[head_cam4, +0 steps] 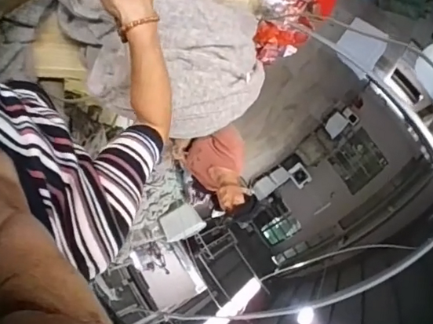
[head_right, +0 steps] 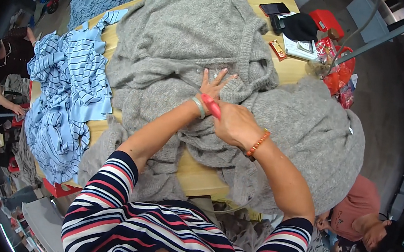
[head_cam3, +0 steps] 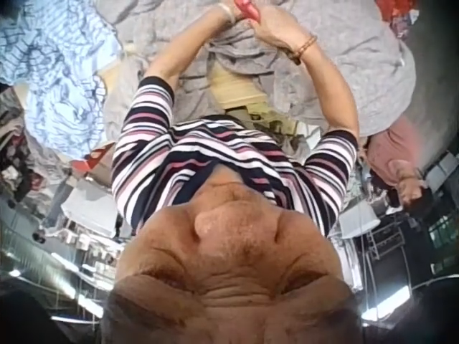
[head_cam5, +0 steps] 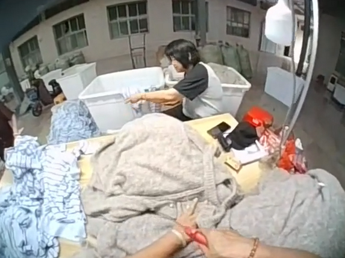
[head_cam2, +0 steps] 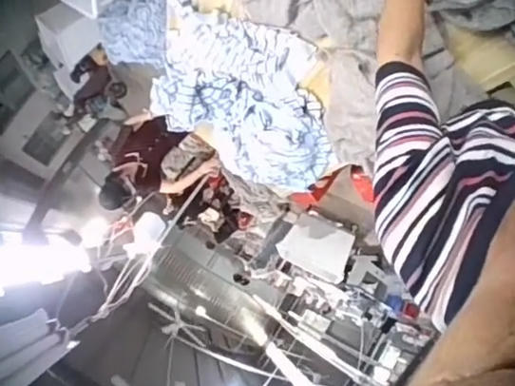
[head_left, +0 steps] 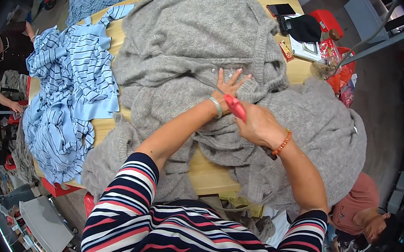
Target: Trim loose threads and excess fabric from a garment using scissors.
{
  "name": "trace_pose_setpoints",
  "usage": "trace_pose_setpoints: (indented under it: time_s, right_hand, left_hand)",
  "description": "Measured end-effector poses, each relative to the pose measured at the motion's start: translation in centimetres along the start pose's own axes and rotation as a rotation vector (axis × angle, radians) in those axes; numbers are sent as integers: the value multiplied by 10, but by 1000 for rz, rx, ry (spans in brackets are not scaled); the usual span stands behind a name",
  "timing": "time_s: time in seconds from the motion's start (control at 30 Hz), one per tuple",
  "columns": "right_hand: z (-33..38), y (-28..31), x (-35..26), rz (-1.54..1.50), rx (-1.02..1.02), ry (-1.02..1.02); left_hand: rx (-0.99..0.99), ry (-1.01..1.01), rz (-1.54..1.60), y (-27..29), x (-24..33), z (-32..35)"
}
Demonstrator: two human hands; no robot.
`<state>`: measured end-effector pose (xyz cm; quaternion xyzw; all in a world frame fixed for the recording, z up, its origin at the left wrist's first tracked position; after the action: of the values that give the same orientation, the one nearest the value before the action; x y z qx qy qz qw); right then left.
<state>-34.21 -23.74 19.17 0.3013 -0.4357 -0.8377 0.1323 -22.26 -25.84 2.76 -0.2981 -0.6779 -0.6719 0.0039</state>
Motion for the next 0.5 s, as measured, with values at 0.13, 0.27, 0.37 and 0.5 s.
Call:
trace_pose_setpoints:
  time_s: [0.13, 0.27, 0.37, 0.5]
  right_hand:
    - [51, 19, 25, 41, 54, -250]
    - [90, 16, 37, 149, 38, -318]
    - [74, 13, 13, 45, -19, -173]
    - [60, 16, 4, 44, 36, -153]
  left_hand:
    - [65, -59, 61, 3, -10, 9]
    - [-33, -33, -8, 5, -8, 7]
    - [53, -36, 112, 11, -6, 6]
    - [110, -31, -102, 19, -17, 19]
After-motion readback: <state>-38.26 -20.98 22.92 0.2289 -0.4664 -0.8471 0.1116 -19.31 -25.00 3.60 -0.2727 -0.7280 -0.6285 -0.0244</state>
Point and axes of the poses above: each hand's wrist, its own z-axis away from the middle knuckle, its own y-axis out of the back of the hand, x = y × z, the point moved 2 cm from there along -z, towards the middle knuckle, and after that the axes turned 9 degrees about z, right-handed, at the moved point
